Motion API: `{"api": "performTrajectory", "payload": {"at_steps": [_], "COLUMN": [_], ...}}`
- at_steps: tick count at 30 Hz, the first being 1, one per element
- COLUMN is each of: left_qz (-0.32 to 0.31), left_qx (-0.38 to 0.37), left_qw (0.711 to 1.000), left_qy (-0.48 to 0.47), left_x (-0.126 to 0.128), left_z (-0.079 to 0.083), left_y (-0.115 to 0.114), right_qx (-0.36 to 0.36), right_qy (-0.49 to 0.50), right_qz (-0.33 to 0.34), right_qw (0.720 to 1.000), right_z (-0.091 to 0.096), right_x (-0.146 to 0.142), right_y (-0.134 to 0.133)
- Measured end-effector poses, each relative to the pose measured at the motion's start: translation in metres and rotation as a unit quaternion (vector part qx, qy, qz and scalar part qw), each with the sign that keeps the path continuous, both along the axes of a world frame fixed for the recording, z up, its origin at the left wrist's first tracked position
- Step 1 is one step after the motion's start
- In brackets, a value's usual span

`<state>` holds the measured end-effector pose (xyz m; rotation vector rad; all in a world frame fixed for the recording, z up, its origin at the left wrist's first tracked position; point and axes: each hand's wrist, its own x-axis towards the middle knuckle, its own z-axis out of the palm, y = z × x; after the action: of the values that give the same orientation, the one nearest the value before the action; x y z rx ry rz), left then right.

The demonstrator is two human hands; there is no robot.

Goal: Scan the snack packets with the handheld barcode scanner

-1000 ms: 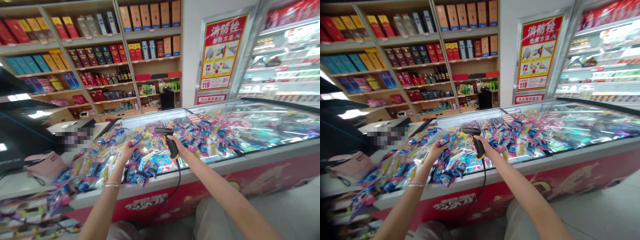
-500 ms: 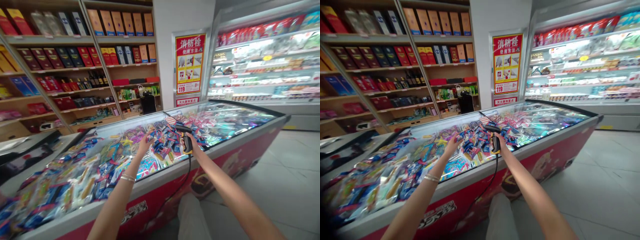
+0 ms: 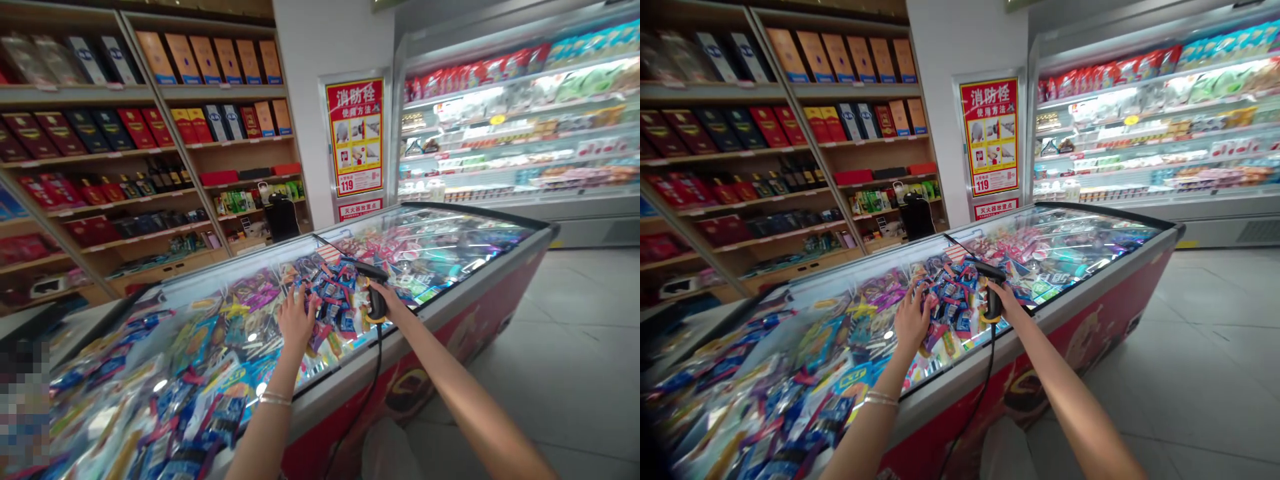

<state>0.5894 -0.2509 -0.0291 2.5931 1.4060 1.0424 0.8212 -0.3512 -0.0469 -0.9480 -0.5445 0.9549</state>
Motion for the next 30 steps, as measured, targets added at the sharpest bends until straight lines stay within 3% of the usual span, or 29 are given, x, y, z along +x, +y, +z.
{"api": "performTrajectory", "payload": {"at_steps": [4, 13, 19, 23, 27, 30], "left_qz": [0.060, 0.012, -0.005, 0.009, 0.079, 0.148], "left_qx": [-0.074, -0.114, -0.044, -0.001, 0.000, -0.024], "left_qw": [0.995, 0.993, 0.999, 1.000, 0.995, 0.985], "left_qy": [-0.018, -0.026, 0.009, 0.010, 0.054, 0.087], "left_x": [0.003, 0.003, -0.011, -0.059, -0.137, -0.202], "left_z": [-0.005, -0.006, 0.014, 0.039, 0.055, 0.055], "left_y": [0.001, 0.002, -0.008, 0.000, 0.014, 0.023], "right_qx": [-0.005, -0.030, -0.034, -0.062, -0.052, -0.037], "right_qy": [0.014, -0.006, -0.020, -0.050, -0.089, -0.085], "right_qz": [0.029, 0.070, 0.040, 0.082, 0.134, 0.162], "right_qw": [0.999, 0.997, 0.998, 0.993, 0.986, 0.983], "right_z": [0.004, -0.002, 0.016, 0.029, 0.041, 0.045], "right_x": [-0.002, -0.005, -0.030, -0.059, -0.105, -0.147], "right_y": [-0.004, -0.009, -0.018, -0.025, -0.016, 0.001]}}
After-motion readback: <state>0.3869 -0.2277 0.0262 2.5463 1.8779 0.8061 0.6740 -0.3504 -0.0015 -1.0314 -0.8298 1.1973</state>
